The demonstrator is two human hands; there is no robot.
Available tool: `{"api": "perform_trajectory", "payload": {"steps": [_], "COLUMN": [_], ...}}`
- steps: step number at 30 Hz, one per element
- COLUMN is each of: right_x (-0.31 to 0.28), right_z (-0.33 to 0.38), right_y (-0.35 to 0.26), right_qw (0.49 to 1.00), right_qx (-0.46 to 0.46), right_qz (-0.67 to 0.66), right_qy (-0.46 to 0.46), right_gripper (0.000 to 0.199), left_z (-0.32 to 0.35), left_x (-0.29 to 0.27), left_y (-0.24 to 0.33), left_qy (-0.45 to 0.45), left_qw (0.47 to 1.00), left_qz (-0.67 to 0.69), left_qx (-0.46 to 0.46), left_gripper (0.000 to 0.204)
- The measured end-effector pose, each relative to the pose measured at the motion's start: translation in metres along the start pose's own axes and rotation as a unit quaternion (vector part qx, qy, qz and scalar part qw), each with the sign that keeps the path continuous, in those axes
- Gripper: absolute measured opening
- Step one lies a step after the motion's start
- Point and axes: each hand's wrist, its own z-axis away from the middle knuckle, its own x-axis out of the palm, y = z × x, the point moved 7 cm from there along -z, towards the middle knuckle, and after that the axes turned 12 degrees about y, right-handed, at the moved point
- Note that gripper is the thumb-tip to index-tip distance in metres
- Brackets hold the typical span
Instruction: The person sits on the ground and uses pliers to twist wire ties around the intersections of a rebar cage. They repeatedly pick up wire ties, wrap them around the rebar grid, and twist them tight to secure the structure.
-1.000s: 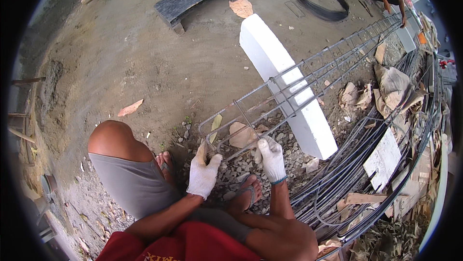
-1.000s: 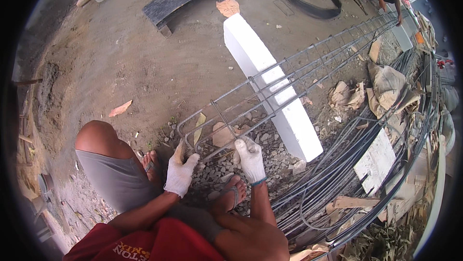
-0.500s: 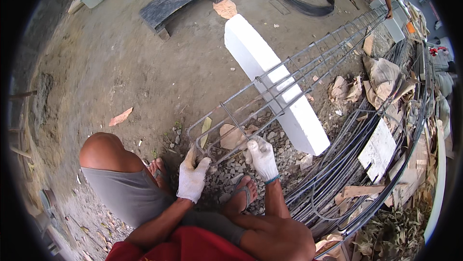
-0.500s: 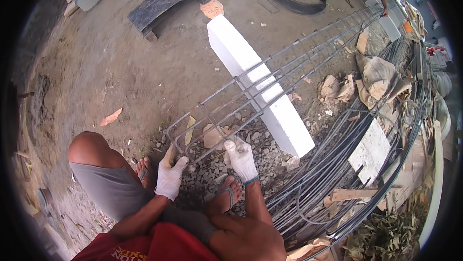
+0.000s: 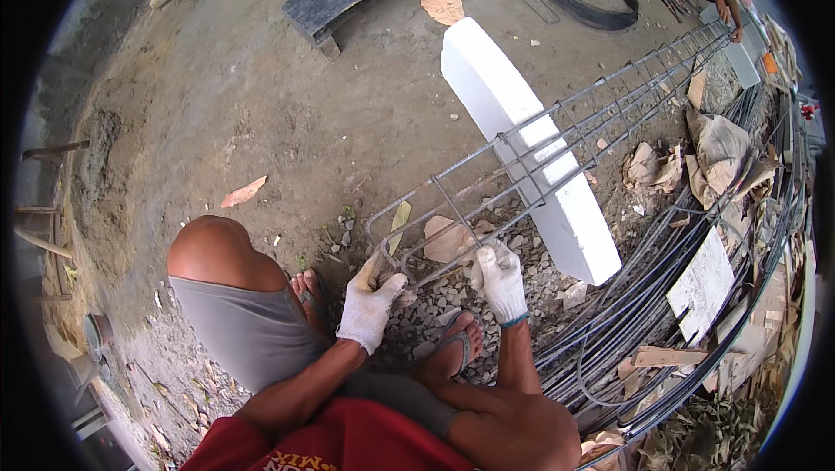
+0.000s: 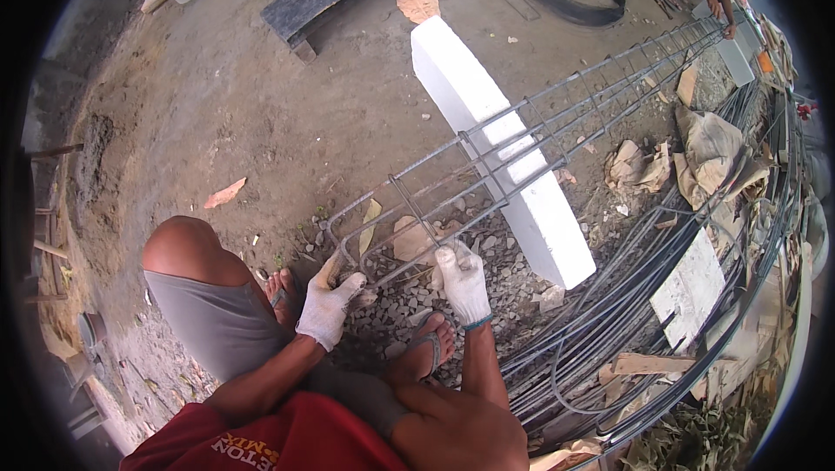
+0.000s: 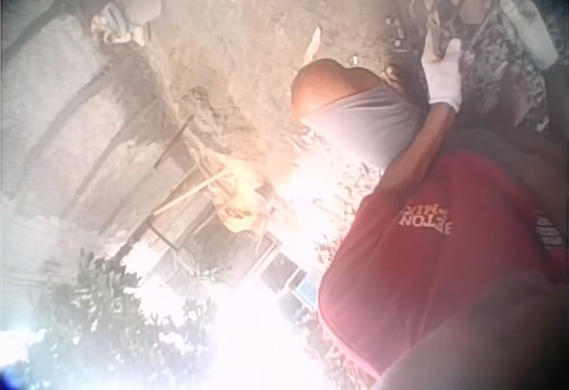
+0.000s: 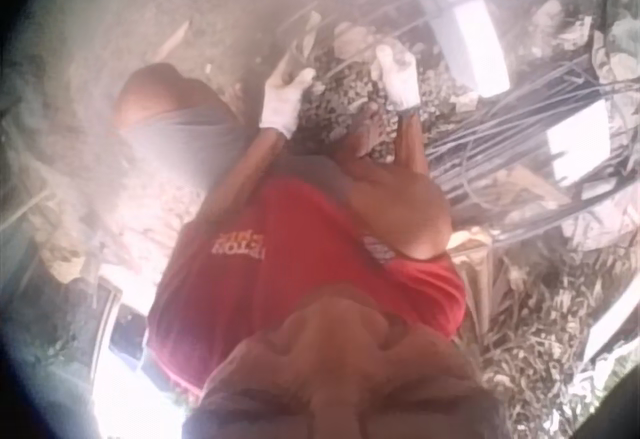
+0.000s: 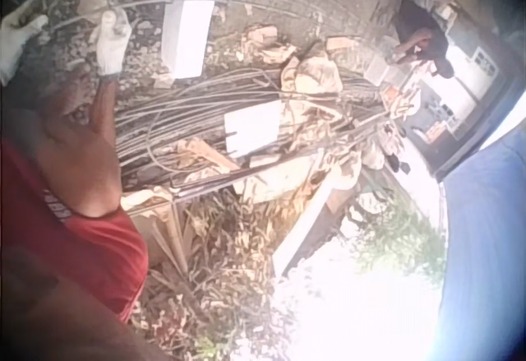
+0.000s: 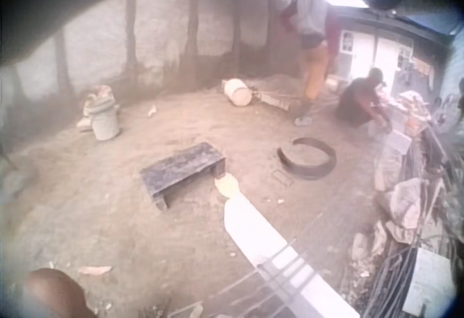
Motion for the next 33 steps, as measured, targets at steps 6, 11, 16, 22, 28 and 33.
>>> {"api": "perform_trajectory", "payload": {"steps": [6,11,16,22,28,33], "right_x": [0.000,0.001,0.001,-0.001,0.005,0.009], "right_z": [-0.001,-0.001,-0.003,-0.004,-0.003,0.004], "right_y": [-0.006,-0.015,-0.014,0.000,0.002,-0.009], "right_qw": [1.000,0.999,0.998,0.999,1.000,0.998], "right_qx": [0.018,-0.020,-0.020,0.025,0.005,0.040], "right_qz": [0.009,0.030,0.047,0.003,-0.020,-0.020], "right_qy": [-0.005,-0.004,-0.020,-0.037,-0.013,-0.035], "right_gripper": [0.029,0.033,0.037,0.034,0.033,0.027], "left_z": [0.000,0.003,0.003,0.005,0.005,0.008], "left_x": [0.000,0.010,0.008,0.009,0.008,0.005], "left_y": [-0.002,0.004,0.003,0.007,0.004,0.003], "left_qy": [0.001,0.001,0.007,0.012,-0.001,-0.007], "left_qw": [1.000,1.000,1.000,0.999,0.999,1.000], "left_qz": [-0.012,0.008,0.010,0.023,0.031,0.025], "left_qx": [0.004,-0.018,-0.027,-0.028,-0.013,-0.017], "left_gripper": [0.054,0.055,0.056,0.051,0.054,0.054]}}
